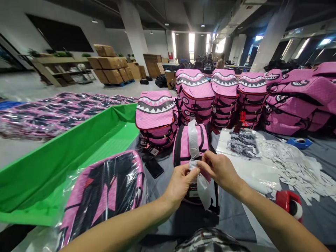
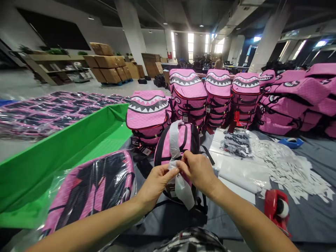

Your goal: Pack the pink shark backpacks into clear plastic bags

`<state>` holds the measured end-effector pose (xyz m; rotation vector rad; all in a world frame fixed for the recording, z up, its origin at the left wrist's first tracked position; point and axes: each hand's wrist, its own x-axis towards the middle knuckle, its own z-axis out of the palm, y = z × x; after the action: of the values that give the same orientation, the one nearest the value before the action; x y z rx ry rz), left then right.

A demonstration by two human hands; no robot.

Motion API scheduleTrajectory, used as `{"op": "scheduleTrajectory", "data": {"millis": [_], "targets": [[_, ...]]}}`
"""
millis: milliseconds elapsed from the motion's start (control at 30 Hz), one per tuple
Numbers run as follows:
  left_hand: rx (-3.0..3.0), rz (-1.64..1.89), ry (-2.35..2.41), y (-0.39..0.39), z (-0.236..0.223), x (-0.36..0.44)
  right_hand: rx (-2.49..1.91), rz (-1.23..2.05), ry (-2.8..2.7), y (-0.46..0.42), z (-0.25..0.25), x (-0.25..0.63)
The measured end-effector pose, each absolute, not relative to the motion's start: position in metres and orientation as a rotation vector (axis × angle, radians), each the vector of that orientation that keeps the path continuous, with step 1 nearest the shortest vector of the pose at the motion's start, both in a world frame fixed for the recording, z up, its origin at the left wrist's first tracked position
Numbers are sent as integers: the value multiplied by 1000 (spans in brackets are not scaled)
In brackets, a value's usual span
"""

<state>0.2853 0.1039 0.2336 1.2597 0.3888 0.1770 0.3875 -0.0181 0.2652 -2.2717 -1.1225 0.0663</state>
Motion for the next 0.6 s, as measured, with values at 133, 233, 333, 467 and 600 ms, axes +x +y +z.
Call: {"op": "scheduleTrajectory", "data": {"millis": [133, 233, 333, 467, 600], "targets": [[1244, 152, 366, 104, 236, 283, -2340, 81, -1075, -14, 267, 388], [1204, 117, 358, 105, 237, 282, -2282, 72, -1052, -15, 266, 387], [1136, 99, 385, 106, 238, 282, -2161, 86, -1076, -23, 265, 385], [1045, 54, 466, 111, 241, 282, -1885, 277, -1044, -38, 261, 378], [976, -36, 530, 116, 248, 282, -1810, 349, -939, -37, 255, 371]]}}
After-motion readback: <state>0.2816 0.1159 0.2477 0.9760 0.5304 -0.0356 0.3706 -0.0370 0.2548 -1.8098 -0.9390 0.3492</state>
